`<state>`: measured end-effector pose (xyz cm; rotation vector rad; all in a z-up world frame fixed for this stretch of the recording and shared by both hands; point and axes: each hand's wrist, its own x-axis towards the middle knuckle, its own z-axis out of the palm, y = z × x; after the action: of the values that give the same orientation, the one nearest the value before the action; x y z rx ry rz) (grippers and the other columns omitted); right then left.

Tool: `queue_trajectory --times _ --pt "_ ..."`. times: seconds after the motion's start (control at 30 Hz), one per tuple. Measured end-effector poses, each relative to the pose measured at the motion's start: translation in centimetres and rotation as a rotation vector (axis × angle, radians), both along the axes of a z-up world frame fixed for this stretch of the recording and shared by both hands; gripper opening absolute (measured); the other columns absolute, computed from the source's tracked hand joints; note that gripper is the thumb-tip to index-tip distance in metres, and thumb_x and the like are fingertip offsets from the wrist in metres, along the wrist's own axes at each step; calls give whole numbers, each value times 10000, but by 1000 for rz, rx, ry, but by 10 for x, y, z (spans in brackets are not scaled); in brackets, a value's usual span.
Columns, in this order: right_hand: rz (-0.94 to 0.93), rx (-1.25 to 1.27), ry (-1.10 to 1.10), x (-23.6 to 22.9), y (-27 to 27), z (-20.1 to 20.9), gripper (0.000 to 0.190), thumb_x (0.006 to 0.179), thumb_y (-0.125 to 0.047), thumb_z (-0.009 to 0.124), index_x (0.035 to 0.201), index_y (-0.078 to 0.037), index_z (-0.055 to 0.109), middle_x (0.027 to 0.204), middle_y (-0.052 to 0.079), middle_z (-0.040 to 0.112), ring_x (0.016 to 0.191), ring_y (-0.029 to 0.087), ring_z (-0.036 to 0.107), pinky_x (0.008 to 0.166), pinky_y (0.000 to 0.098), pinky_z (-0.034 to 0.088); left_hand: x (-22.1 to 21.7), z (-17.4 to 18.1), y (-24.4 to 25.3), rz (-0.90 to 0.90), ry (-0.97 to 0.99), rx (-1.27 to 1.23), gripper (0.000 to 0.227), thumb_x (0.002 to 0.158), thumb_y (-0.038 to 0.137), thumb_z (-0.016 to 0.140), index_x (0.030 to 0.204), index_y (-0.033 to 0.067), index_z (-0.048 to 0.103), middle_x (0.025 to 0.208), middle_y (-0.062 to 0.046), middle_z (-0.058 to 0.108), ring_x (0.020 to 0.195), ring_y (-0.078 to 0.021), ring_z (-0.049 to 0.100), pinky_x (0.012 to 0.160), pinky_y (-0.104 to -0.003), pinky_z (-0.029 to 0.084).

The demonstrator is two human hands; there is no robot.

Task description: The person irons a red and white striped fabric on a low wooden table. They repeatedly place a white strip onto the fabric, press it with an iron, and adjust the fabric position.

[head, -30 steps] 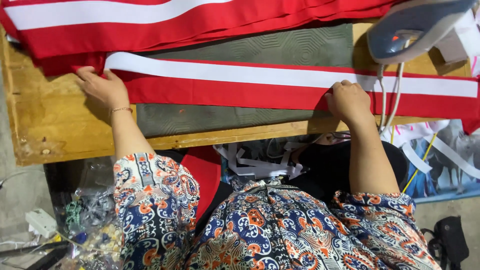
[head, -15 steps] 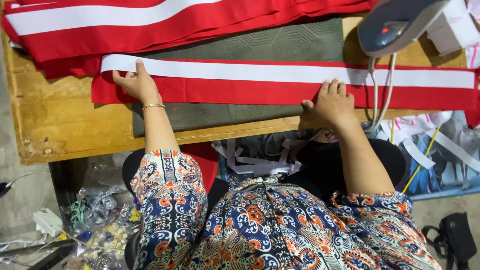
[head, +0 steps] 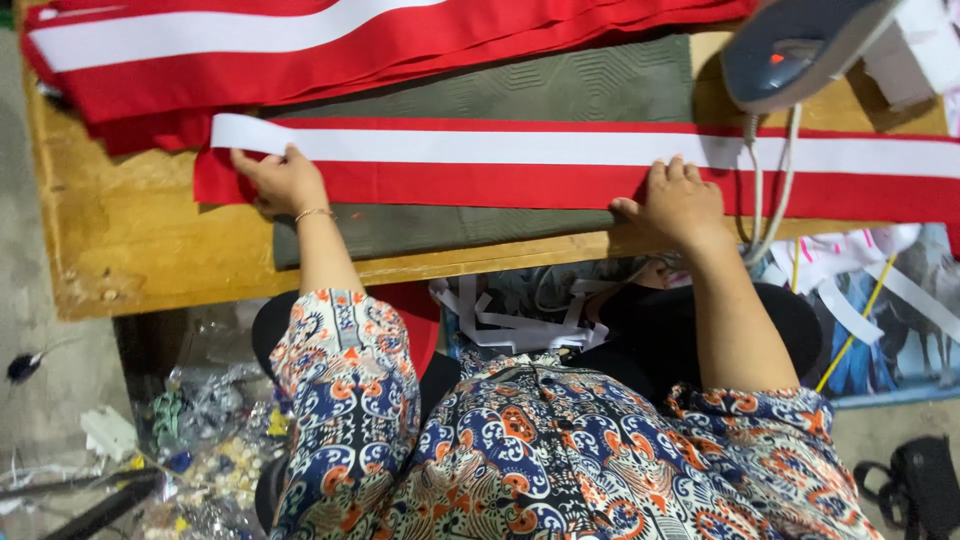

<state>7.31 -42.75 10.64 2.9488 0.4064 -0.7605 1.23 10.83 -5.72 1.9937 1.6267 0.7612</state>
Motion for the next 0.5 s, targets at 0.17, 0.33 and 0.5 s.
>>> queue_trajectory --times 0.17,0.33,0.5 --pt "27 -59 -77 6 -9 -16 918 1015 -725 423 1523 37 494 1520 248 558 1415 372 504 1134 554 284 -3 -9 5 -29 -49 8 817 882 281 780 1503 293 250 930 183 800 1154 -205 739 1202 -596 146" --pt "-60 -105 -104 16 -16 -32 995 1030 -765 386 1512 102 475 1493 303 572 1370 409 549 1136 559 270 -8 5 -7 15 -3 45 852 875 312 816 1520 304 259 1047 179 745 1219 -234 627 1197 -612 158" --pt "-116 -124 -84 12 -4 -24 1064 1020 -807 336 1513 130 438 1499 325 543 1390 413 523 1160 542 243 -15 7 10 59 8 70 733 891 148 794 1485 144 365 1404 -26 590 1415 -337 447 1206 -514 243"
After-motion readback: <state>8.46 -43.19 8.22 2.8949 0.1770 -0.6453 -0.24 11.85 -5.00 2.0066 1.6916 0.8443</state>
